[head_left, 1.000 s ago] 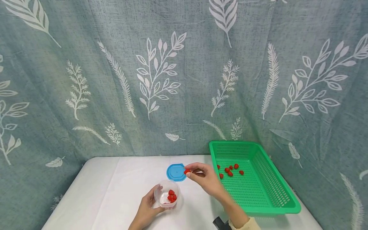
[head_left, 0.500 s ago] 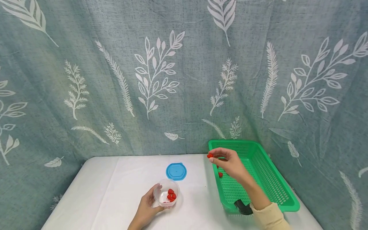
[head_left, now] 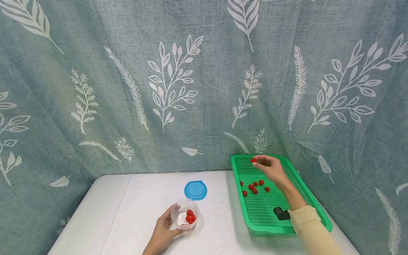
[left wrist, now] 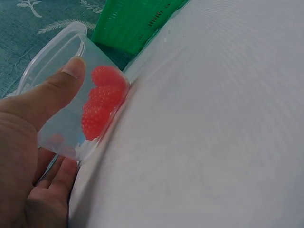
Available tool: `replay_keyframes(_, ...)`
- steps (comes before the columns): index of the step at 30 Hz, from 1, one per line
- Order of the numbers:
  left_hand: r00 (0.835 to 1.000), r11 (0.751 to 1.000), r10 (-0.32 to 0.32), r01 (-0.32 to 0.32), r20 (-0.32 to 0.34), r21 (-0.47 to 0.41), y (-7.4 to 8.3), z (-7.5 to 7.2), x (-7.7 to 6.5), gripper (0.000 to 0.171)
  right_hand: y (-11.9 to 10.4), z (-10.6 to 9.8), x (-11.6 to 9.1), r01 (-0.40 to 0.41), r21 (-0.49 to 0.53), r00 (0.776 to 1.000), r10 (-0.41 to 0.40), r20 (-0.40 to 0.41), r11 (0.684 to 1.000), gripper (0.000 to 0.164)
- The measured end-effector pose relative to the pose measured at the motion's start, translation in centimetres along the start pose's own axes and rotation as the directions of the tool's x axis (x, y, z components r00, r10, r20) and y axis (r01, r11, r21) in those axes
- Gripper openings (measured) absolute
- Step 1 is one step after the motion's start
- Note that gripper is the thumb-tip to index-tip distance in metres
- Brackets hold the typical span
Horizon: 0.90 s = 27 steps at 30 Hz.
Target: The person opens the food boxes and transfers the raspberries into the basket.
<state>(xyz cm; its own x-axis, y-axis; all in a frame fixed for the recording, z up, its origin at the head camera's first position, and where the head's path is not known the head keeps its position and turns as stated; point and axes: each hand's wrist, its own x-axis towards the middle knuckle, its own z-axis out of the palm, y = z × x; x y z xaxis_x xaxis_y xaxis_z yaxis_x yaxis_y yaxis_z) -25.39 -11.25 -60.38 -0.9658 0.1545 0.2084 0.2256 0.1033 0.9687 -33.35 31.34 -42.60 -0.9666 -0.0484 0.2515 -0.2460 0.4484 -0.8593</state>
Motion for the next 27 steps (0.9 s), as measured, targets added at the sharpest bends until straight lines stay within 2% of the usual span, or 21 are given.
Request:
replay_keyframes(6,0.999,0.999,-0.036,0.037,0.003,-0.024,-0.1,-0.1,0.2,0.092,3.0,-0.5,1.3,-0.029,-0.023,0.999,0.029,-0.018,0.999,0.043)
replay_keyframes(12,1.000,0.999,-0.025,0.025,0.005,-0.031,-0.2,0.0,0.4,0.092,5.4,-1.0,2.3,-0.094,-0.040,0.996,0.094,0.001,0.995,0.044)
replay_keyframes(20,0.999,0.999,-0.041,0.041,0.001,-0.008,-0.2,0.1,0.3,0.092,8.5,-0.8,2.6,-0.205,-0.046,0.979,0.203,-0.029,0.978,0.038)
replay_keyframes(27,0.998,0.998,-0.059,0.059,0.006,-0.014,0.0,0.0,0.3,0.093,10.1,-0.9,2.4,-0.230,-0.093,0.973,0.226,-0.057,0.969,0.033)
